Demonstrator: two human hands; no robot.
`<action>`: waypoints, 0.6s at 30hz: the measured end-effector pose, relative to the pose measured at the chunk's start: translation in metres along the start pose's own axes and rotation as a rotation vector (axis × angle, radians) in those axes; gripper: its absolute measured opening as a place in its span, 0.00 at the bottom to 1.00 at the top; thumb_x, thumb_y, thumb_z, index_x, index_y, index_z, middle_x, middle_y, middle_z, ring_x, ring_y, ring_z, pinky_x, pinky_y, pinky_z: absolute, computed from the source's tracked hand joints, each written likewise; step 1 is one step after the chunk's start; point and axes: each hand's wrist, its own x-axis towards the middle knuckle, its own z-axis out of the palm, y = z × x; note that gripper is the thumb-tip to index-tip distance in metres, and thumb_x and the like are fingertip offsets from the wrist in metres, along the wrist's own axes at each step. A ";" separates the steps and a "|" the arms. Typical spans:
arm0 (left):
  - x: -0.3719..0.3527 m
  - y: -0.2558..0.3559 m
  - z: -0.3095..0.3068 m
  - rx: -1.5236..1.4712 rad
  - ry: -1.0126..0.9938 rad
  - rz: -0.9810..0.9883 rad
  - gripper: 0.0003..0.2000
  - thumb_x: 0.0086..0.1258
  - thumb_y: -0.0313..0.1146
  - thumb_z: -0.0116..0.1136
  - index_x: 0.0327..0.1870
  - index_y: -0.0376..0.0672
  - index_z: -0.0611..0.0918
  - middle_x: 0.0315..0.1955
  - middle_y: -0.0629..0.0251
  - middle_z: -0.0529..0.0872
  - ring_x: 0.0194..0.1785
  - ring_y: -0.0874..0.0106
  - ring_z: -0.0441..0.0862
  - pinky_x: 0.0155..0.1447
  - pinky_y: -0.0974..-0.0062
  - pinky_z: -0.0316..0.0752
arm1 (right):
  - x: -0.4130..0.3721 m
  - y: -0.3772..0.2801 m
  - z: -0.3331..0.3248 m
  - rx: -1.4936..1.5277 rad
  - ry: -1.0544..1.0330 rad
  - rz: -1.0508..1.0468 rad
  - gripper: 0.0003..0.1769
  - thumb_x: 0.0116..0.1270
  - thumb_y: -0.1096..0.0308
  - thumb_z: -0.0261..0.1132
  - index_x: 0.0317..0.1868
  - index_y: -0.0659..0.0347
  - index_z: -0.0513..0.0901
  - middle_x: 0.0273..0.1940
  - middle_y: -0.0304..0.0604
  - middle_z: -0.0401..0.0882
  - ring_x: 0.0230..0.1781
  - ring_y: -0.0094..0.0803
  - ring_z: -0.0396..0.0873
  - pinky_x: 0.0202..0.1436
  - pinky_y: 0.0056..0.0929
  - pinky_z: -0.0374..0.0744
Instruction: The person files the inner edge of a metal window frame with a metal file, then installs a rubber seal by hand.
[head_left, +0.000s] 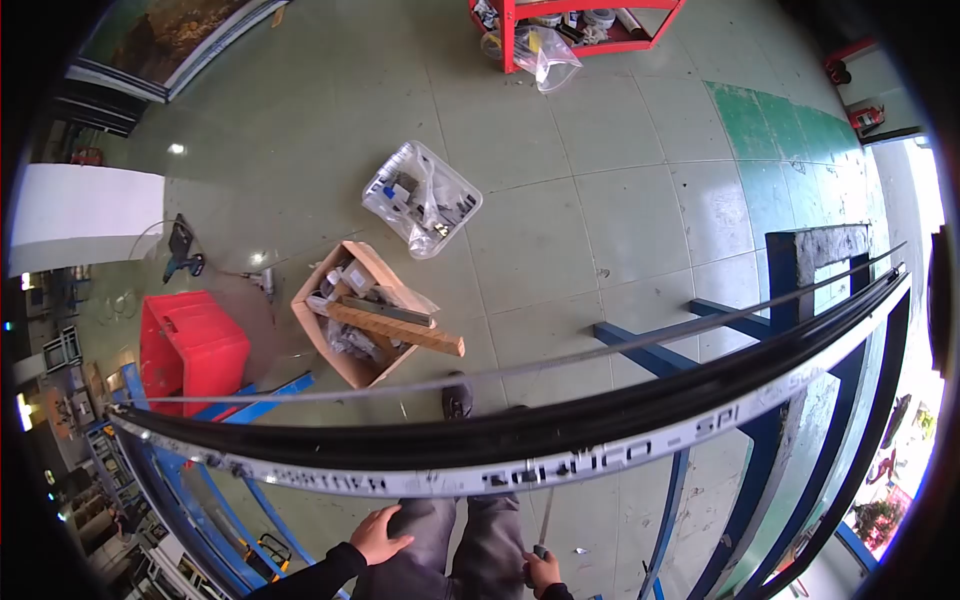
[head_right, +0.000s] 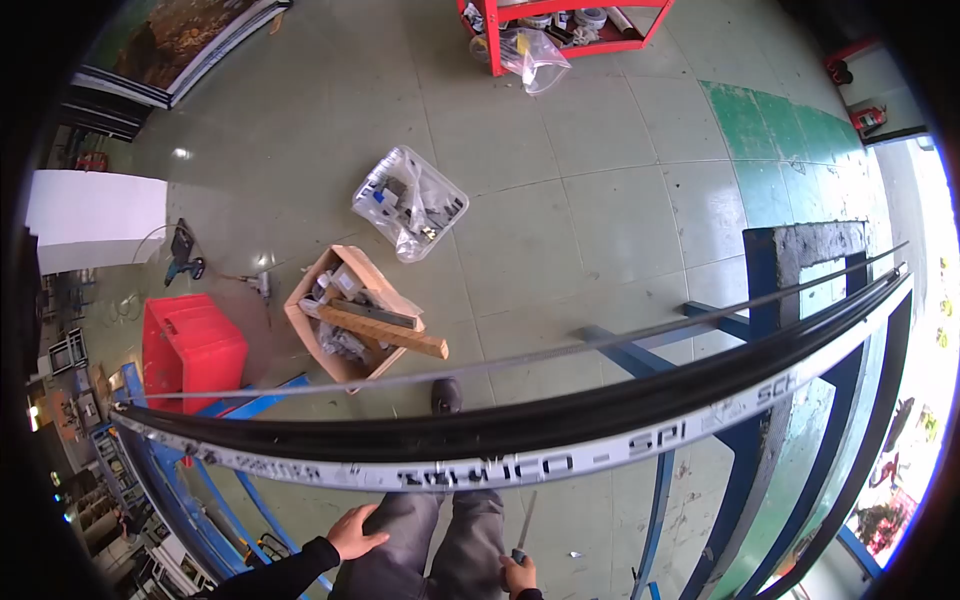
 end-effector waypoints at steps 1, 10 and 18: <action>0.009 -0.021 0.004 0.046 -0.083 -0.102 0.39 0.67 0.53 0.65 0.73 0.39 0.67 0.67 0.46 0.74 0.70 0.56 0.73 0.73 0.62 0.67 | 0.015 0.009 0.004 -0.107 0.010 -0.054 0.16 0.64 0.64 0.71 0.45 0.63 0.77 0.27 0.44 0.79 0.25 0.35 0.80 0.29 0.35 0.80; 0.064 -0.110 0.118 0.053 -0.157 0.116 0.27 0.70 0.54 0.60 0.62 0.45 0.82 0.60 0.53 0.83 0.65 0.55 0.78 0.69 0.61 0.70 | 0.014 -0.016 0.040 -0.790 0.045 -0.236 0.34 0.59 0.50 0.73 0.57 0.69 0.79 0.52 0.65 0.84 0.57 0.59 0.81 0.59 0.45 0.79; -0.068 0.255 -0.145 -0.304 0.136 1.035 0.17 0.62 0.23 0.70 0.54 0.40 0.86 0.29 0.67 0.87 0.28 0.74 0.83 0.32 0.74 0.77 | 0.016 -0.011 0.035 -0.545 0.160 -0.163 0.30 0.60 0.52 0.71 0.53 0.70 0.80 0.50 0.64 0.84 0.56 0.58 0.81 0.60 0.45 0.78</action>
